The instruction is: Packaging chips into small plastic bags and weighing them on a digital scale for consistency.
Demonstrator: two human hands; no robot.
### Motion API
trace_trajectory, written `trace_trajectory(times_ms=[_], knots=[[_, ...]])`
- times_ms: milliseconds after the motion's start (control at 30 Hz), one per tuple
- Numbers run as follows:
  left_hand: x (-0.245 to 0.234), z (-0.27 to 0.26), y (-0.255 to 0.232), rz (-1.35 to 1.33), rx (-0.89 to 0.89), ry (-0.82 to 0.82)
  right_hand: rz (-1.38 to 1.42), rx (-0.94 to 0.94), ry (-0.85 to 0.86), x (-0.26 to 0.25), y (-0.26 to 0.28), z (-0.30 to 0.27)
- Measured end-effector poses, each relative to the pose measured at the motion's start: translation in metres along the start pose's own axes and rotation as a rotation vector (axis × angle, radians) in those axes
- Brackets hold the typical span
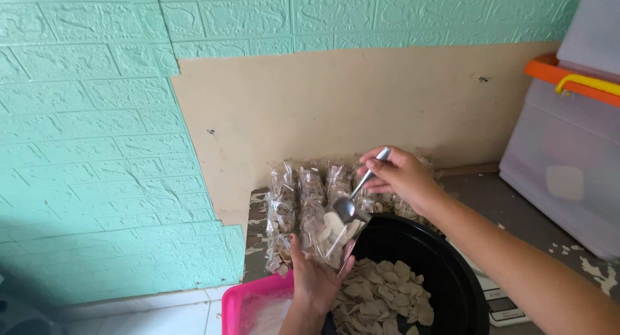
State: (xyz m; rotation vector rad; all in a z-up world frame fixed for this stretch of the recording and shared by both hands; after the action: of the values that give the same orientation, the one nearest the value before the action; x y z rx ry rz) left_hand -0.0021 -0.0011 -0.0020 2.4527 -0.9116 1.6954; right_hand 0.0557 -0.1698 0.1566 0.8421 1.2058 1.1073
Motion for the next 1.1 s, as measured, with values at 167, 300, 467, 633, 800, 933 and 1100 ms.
trace_trajectory(times_ms=[167, 300, 467, 633, 800, 933, 1100], knots=[[-0.018, 0.021, 0.000, -0.161, 0.024, 0.302, 0.092, -0.256, -0.210, -0.027, 0.011, -0.003], [-0.020, 0.021, 0.000, -0.074, 0.092, 0.195, 0.066, -0.296, -0.306, -0.050, -0.028, 0.004], [-0.024, 0.024, -0.004, -0.138, 0.167, 0.216, -0.413, 0.018, -0.078, -0.039, -0.112, 0.013], [-0.040, 0.041, -0.002, -0.095, 0.226, 0.090, -0.614, 0.002, 0.024, -0.011, -0.149, 0.004], [-0.039, 0.046, 0.003, -0.073, 0.204, -0.044, -0.304, 0.120, -0.044, 0.009, -0.177, 0.000], [-0.033, 0.046, 0.003, -0.057, 0.218, -0.028, 0.131, 0.344, -0.094, 0.020, -0.217, -0.003], [-0.021, 0.031, 0.000, -0.118, 0.227, -0.025, 0.328, 0.448, -0.106, 0.025, -0.228, -0.004]])
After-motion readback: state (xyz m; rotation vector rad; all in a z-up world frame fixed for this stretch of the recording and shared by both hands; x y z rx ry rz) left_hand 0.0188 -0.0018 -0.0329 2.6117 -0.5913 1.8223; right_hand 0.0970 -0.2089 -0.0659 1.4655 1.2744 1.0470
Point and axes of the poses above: each hand's wrist, its own z-axis towards the middle knuckle, its own x-axis out of the palm, y = z × x, the point moved 3 cm from there along z, towards the middle knuckle, and after that the axes turned 9 degrees about -x, right-handed, at the moved point
